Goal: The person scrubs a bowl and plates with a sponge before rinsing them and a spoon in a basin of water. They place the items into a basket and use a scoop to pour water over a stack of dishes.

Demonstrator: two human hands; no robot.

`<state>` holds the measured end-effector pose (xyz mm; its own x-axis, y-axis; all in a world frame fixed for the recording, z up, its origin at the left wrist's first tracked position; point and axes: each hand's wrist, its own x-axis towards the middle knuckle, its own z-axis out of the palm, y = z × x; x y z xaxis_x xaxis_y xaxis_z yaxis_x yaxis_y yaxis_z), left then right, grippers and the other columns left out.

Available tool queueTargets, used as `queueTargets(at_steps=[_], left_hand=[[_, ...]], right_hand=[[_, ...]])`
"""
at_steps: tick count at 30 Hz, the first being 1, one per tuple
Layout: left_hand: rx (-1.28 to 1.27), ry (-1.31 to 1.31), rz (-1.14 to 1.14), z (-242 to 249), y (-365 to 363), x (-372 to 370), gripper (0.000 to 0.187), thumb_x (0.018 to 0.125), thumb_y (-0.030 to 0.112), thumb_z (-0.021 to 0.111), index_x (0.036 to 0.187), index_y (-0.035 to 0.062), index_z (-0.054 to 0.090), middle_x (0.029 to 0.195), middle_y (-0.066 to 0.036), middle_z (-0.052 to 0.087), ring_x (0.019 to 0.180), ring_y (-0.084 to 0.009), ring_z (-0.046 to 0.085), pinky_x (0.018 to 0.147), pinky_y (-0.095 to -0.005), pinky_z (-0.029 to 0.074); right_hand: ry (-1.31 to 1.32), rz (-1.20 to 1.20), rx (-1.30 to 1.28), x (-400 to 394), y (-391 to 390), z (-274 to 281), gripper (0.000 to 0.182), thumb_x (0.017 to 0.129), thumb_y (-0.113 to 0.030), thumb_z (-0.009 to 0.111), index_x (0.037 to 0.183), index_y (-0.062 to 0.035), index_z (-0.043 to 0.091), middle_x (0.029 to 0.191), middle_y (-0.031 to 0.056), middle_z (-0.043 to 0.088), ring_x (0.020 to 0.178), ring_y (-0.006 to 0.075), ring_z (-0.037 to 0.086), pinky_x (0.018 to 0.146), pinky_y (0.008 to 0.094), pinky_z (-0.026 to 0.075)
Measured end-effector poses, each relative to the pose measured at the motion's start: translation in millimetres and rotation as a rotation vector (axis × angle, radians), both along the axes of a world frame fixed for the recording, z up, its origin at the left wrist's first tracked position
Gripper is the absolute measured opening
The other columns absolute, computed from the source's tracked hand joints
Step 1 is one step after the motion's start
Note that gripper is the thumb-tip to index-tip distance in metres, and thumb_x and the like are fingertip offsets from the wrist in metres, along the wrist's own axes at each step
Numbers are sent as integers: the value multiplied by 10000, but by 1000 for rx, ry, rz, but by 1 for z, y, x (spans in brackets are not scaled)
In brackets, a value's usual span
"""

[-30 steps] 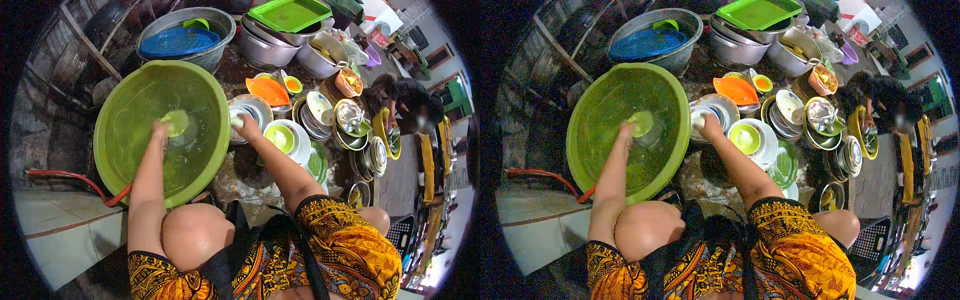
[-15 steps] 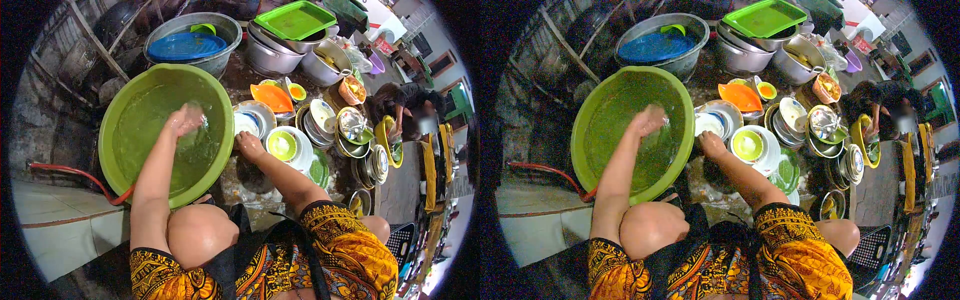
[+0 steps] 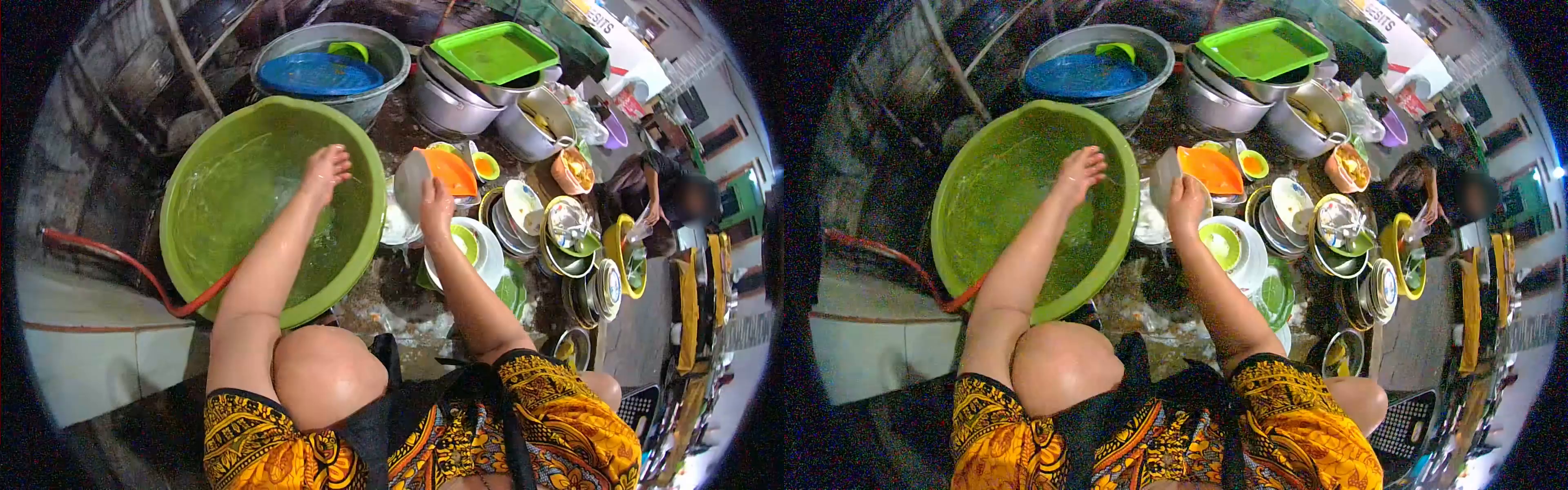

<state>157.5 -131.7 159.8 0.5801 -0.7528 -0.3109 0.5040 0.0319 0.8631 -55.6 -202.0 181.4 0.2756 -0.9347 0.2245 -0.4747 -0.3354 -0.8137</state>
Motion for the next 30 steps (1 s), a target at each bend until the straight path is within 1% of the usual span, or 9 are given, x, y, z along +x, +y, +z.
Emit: queueTargets(at_steps=[5,11,15,18,21,22,24,25,30], left_hand=[[21,188,22,-92,38,77,349,884,326,454,1079,37,478,1036,-109,516,892,-239,533,728,-398,485],[-163,555,-49,-122,47,90,572,863,544,356,1152,61,459,1138,-127,518,996,-250,517,847,-461,428],[74,367,-23,-59,83,62,668,793,664,350,1056,80,542,1028,-75,596,945,-242,546,801,-412,444],[111,252,-155,-101,87,72,542,818,575,428,1006,89,574,990,-75,610,892,-241,562,765,-400,450],[507,-196,-216,-162,92,93,464,833,489,453,1013,79,574,1000,-85,604,887,-237,559,768,-390,443],[647,-336,-182,-180,93,100,447,836,465,451,1014,74,575,1005,-91,601,887,-238,558,769,-387,442],[816,-544,-136,-209,91,111,415,843,419,447,1015,64,577,1013,-101,596,887,-239,555,771,-381,440],[873,-627,-127,-220,90,116,400,846,396,445,1016,59,578,1018,-107,593,887,-240,554,772,-378,439],[774,-687,-96,-280,101,168,347,864,296,419,1058,42,555,1061,-129,571,912,-243,544,789,-364,434]], right_hand=[[-217,317,-394,29,43,65,133,850,-117,478,860,11,513,753,175,537,665,297,530,590,362,411],[-102,583,-293,102,87,4,74,809,-73,469,844,-17,504,784,200,526,746,388,537,626,444,423],[153,648,-248,126,95,-34,157,822,-142,426,847,-25,527,847,216,550,797,394,550,675,436,451],[731,1015,-118,135,88,-49,208,805,-145,429,902,-40,580,889,190,574,844,347,581,734,433,469],[702,1127,25,130,91,-55,194,791,-79,440,905,-41,592,895,181,573,843,325,576,743,418,460],[702,1123,28,125,90,-43,194,791,-79,440,905,-41,592,895,181,573,843,325,576,743,418,460],[-108,731,-415,105,79,-20,173,759,-7,481,892,-39,586,886,165,570,828,310,560,734,386,447],[-299,563,-122,99,66,-20,207,725,65,503,897,-30,569,850,140,567,791,285,540,710,356,435],[152,108,-252,15,-21,-76,247,701,-102,634,932,-39,571,875,146,563,813,312,555,737,379,448]])
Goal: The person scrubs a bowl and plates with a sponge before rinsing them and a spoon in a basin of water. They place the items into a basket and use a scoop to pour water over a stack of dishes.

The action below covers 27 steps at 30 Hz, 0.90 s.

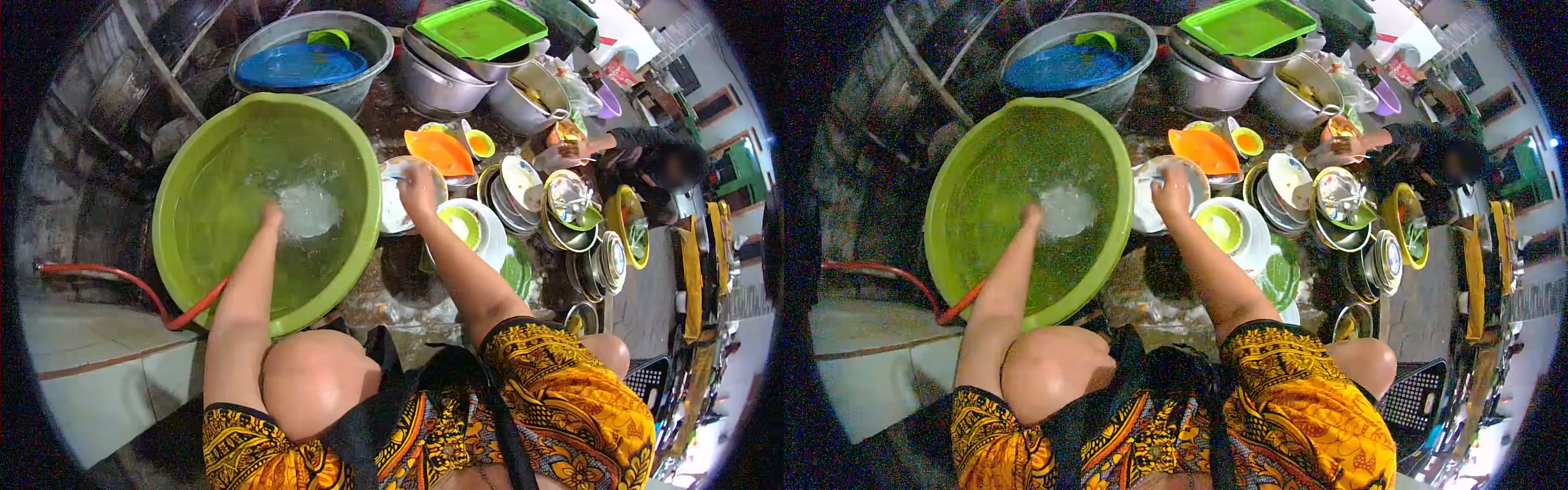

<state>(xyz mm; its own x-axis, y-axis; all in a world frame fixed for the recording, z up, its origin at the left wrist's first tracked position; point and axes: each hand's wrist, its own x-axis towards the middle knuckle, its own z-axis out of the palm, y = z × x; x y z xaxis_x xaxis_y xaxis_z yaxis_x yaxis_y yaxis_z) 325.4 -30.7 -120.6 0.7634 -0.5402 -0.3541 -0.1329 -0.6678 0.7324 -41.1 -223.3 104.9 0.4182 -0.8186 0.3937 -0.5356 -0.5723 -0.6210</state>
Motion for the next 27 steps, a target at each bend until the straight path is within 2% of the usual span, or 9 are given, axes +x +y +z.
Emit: queueTargets(at_steps=[1,2,5,14,17,19,21,23,27], left_hand=[[-167,170,59,-1,1,11,358,869,290,402,1096,43,529,1086,-131,559,937,-244,539,802,-363,434],[-330,346,114,-4,-2,18,372,874,283,384,1134,45,503,1111,-132,548,962,-245,534,815,-361,434],[-232,321,98,47,-22,-28,379,872,283,389,1154,51,489,1120,-138,542,975,-253,531,823,-362,431],[369,-226,-175,106,-32,-93,415,863,282,403,1215,67,446,1150,-158,526,1015,-275,523,848,-364,425],[481,-325,-227,129,-37,-110,430,860,281,408,1235,73,431,1160,-164,520,1028,-282,521,856,-365,422],[526,-353,-256,145,-38,-120,441,858,281,411,1249,76,422,1166,-168,517,1037,-287,519,861,-366,421],[531,-367,-281,154,-38,-126,442,854,276,413,1247,73,421,1158,-174,518,1041,-293,518,865,-368,418],[482,-355,-301,155,-38,-126,431,848,267,414,1228,64,431,1134,-182,526,1040,-300,516,868,-373,414],[377,-322,-322,155,-32,-127,411,837,248,416,1192,45,449,1087,-197,540,1038,-315,514,874,-382,407]], right_hand=[[240,107,298,-15,0,-13,336,686,-154,657,992,-44,572,924,167,562,891,333,546,794,380,441],[378,252,225,-26,-1,-51,377,679,-163,660,1026,-45,573,957,188,556,936,352,530,826,385,434],[711,501,5,-38,26,-60,394,669,-224,645,1005,-52,534,1016,149,521,990,309,504,841,412,420],[736,576,-106,-29,33,-39,189,728,-138,544,903,-66,539,961,114,508,952,285,502,788,412,438],[543,463,-67,-32,31,-29,152,733,-112,531,874,-55,532,921,132,530,901,326,516,751,396,445],[163,244,221,-36,18,-32,137,748,-79,508,874,-29,530,854,164,553,794,381,515,717,399,438],[24,-27,219,-33,7,-23,115,779,-89,507,853,-4,532,762,154,568,687,323,525,659,379,427],[-473,-108,447,-33,0,-7,177,794,-123,539,726,31,484,695,177,527,619,230,489,601,352,406],[-473,31,304,-29,16,71,166,804,-127,563,839,33,537,716,154,546,634,195,483,627,322,410]])
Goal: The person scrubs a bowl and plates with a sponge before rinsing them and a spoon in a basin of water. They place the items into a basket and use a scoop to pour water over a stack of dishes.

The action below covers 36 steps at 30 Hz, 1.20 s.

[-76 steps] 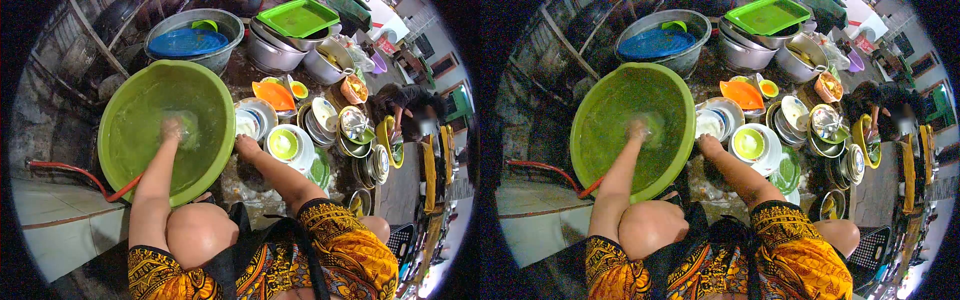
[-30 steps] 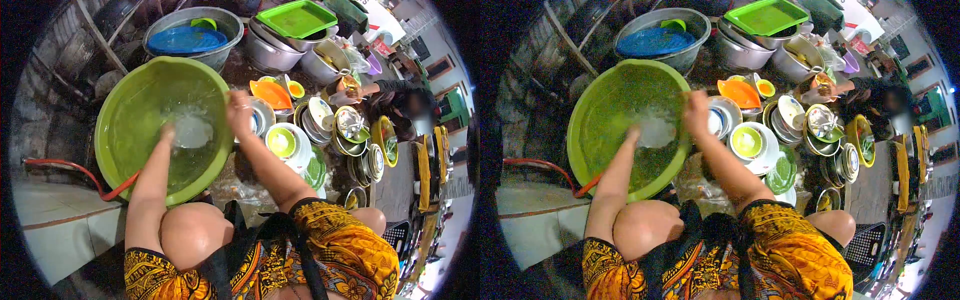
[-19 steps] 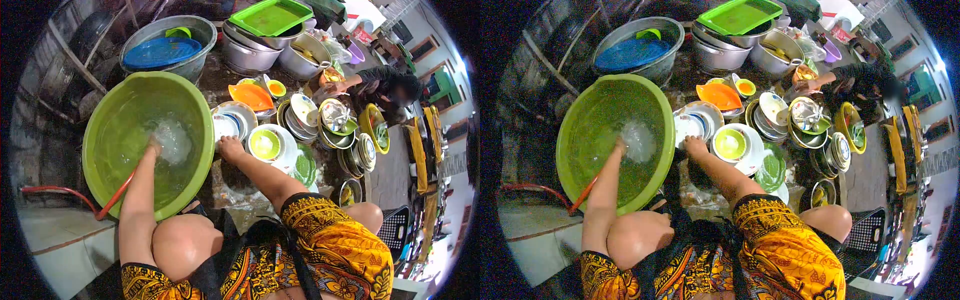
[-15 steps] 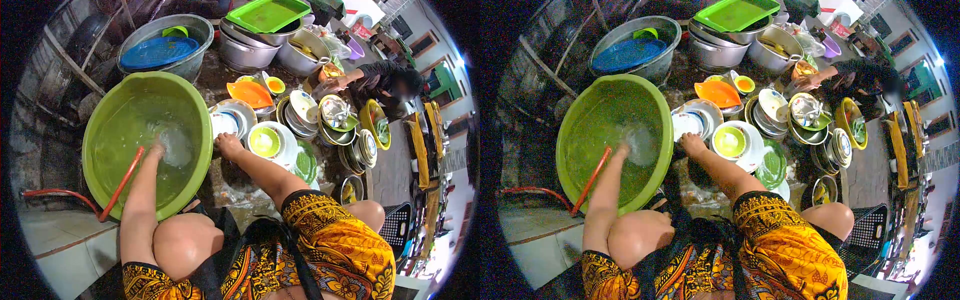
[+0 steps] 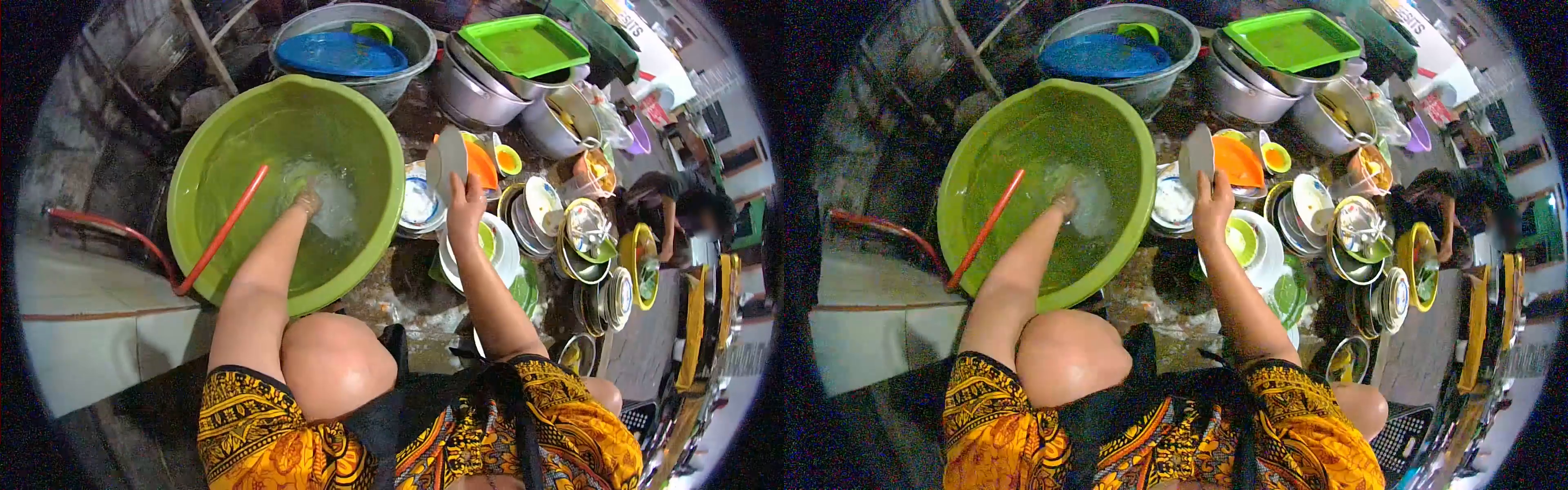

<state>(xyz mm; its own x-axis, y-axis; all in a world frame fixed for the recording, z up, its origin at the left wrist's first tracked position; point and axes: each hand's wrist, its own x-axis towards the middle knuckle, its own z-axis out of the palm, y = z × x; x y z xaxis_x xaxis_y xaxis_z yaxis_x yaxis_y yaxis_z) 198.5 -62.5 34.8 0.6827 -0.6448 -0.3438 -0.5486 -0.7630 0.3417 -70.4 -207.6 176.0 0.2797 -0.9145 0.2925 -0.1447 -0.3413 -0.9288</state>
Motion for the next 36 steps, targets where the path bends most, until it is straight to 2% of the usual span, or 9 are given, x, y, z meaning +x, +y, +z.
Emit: queueTargets(at_steps=[6,8,14,17,20,24,26,30,36], left_hand=[[-486,-433,-187,-15,-3,29,415,830,321,434,1159,72,471,947,-208,586,889,-340,565,769,-422,449],[-538,211,144,15,-1,24,452,832,394,459,1064,11,520,896,-184,585,742,-315,562,659,-424,459],[-805,1137,589,56,18,17,575,826,558,420,1044,46,564,922,-90,593,743,-233,554,587,-367,446],[-768,1293,529,49,20,22,486,821,490,462,1052,78,573,972,-81,600,823,-236,555,670,-359,445],[-671,1037,452,-63,16,74,443,785,417,551,1085,91,555,1032,-74,590,872,-243,564,728,-373,450],[-783,977,499,-20,18,50,367,773,278,587,1061,54,549,935,-77,594,776,-231,581,653,-378,473],[-910,1010,531,42,12,23,292,774,201,596,1015,39,569,854,-86,599,737,-212,586,615,-361,490],[-1053,1081,548,66,4,18,289,757,66,568,1034,-9,533,890,-123,597,735,-239,602,648,-363,517],[-1131,1142,404,127,-24,-18,291,765,0,512,1052,-46,510,934,-158,596,781,-257,608,671,-371,514]], right_hand=[[67,344,-326,67,62,46,100,806,-77,564,840,-4,505,723,132,502,635,217,486,596,313,409],[35,478,-79,97,79,23,88,804,-74,543,844,-6,504,766,155,514,664,308,500,617,355,419],[675,704,-449,139,94,-27,163,742,-42,509,897,1,535,836,195,540,813,386,544,736,422,461],[903,854,-625,145,87,-41,164,723,-45,521,878,-2,553,844,185,552,828,378,549,747,417,468],[860,989,-550,159,75,-103,144,721,-58,519,848,-28,581,846,175,560,839,358,556,753,409,468],[967,799,-296,145,80,-28,115,719,-42,537,820,-48,593,859,157,567,827,324,558,741,395,463],[260,335,-539,128,60,-18,103,726,-23,558,821,-45,591,828,145,572,805,309,550,718,388,450],[34,-112,-324,77,14,-22,119,715,-13,570,833,-17,581,838,148,575,821,311,539,741,404,424],[768,182,-59,22,-20,-131,407,653,-227,661,1007,-42,583,999,170,568,969,317,524,865,380,408]])
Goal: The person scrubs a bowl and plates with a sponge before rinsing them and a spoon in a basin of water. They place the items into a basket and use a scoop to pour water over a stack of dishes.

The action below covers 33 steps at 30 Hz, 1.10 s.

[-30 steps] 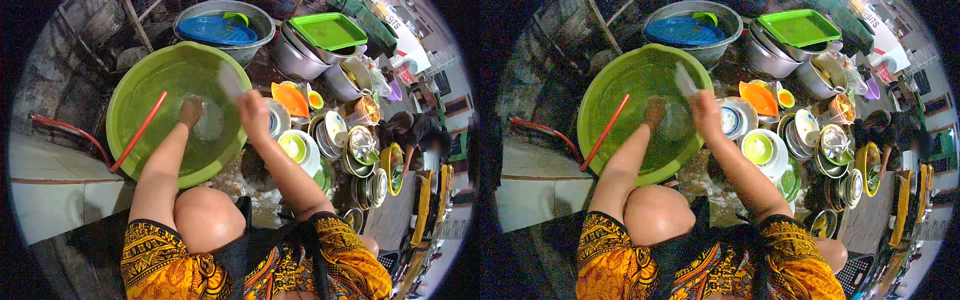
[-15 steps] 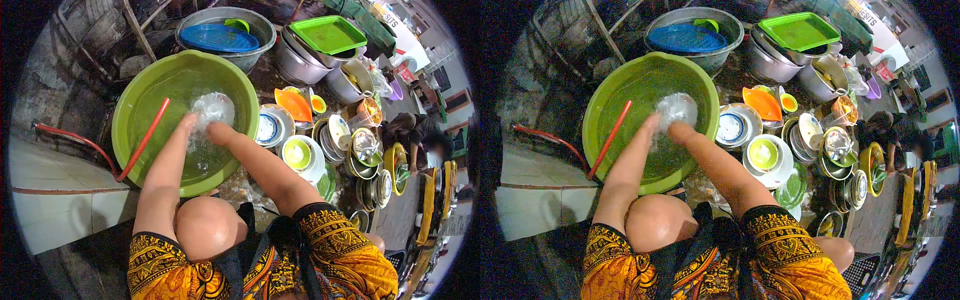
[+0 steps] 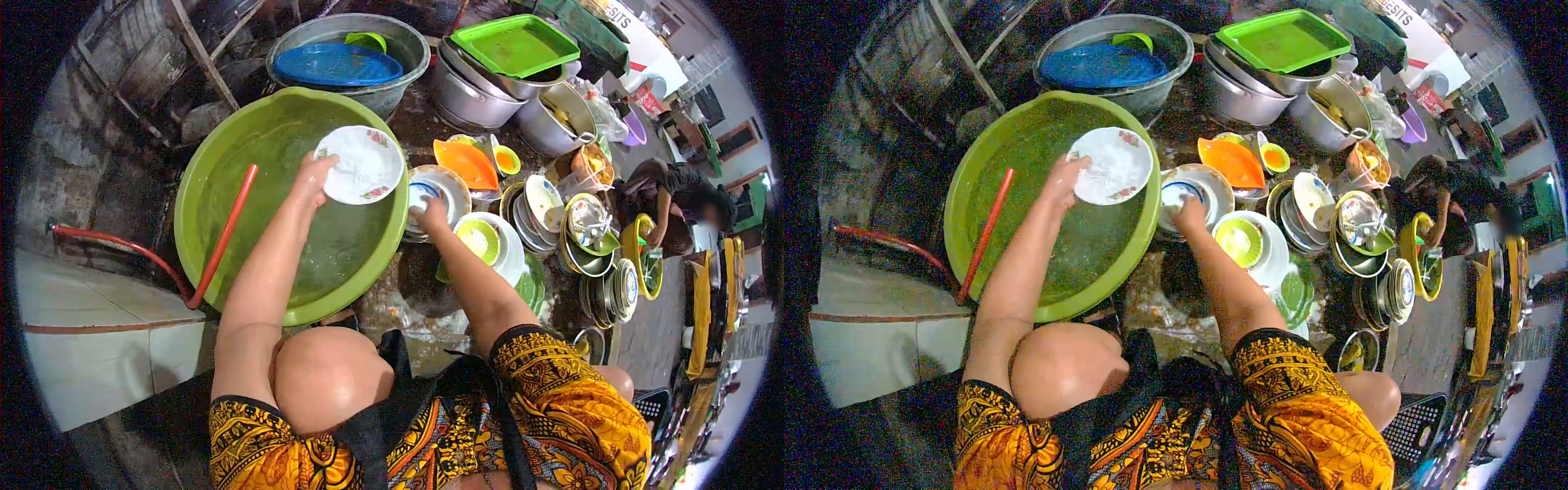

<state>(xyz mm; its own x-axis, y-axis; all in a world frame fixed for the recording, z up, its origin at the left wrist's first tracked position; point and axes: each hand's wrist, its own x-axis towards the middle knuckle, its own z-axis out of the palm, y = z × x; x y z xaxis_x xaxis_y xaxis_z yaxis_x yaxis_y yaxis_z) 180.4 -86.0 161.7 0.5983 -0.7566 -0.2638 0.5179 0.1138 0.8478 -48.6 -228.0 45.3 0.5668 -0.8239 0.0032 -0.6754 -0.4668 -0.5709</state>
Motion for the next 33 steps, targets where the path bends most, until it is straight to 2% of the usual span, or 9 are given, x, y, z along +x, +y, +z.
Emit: queueTargets(at_steps=[2,6,12,15,17,20,21,27,33], left_hand=[[-41,-34,-8,13,-12,-12,290,761,-8,506,1047,-59,508,921,-152,601,777,-246,609,679,-361,507],[84,-189,40,42,-25,-38,327,757,15,505,1079,-42,499,921,-136,608,767,-230,608,697,-339,500],[71,-339,125,44,-44,-58,305,732,-16,457,1025,-66,521,901,-135,600,811,-194,565,732,-311,441],[38,-465,153,44,-51,-61,306,746,1,458,1038,-68,521,921,-154,603,815,-217,575,741,-318,440],[51,-687,171,44,-53,-58,315,776,25,457,1074,-64,509,945,-183,601,846,-251,584,764,-331,437],[-43,-753,250,50,-51,-54,322,795,47,468,1099,-54,505,972,-200,597,889,-276,584,790,-341,432],[-39,-759,257,54,-48,-51,322,795,47,468,1099,-54,505,972,-200,597,889,-276,584,790,-341,432],[88,-928,461,38,-18,-13,325,811,52,461,1123,-30,505,1002,-211,589,935,-293,576,821,-350,423],[522,-886,522,-26,13,27,363,761,52,487,1122,26,525,972,-208,603,886,-322,590,778,-370,447]], right_hand=[[158,118,-275,-5,5,-46,419,660,-251,659,1024,-61,577,1039,170,553,1006,306,506,871,397,401],[467,257,-132,-5,21,-43,454,656,-287,656,1056,-98,553,1073,142,521,1000,317,502,853,434,384],[-182,-269,-284,5,-13,-94,439,584,-220,716,982,-83,590,1052,150,525,950,323,512,844,437,377],[-648,-454,330,8,-17,-95,477,574,-223,721,1007,-79,583,1069,166,541,967,321,519,852,400,400],[43,-209,-100,10,-10,-59,489,579,-220,713,1022,-66,575,1063,165,560,980,315,523,838,359,431],[-21,-205,179,17,-10,-33,517,658,-166,653,1130,-57,471,1019,239,538,938,338,533,810,381,440],[-39,-362,190,23,-29,-91,668,562,-212,749,1140,-35,463,1043,210,555,950,306,558,802,377,458],[286,-260,394,24,-66,-121,450,620,-247,723,968,5,589,912,108,631,827,234,615,697,310,502],[-8,-316,42,3,-36,-8,225,643,-143,648,824,-31,576,851,171,603,820,336,575,730,397,447]])
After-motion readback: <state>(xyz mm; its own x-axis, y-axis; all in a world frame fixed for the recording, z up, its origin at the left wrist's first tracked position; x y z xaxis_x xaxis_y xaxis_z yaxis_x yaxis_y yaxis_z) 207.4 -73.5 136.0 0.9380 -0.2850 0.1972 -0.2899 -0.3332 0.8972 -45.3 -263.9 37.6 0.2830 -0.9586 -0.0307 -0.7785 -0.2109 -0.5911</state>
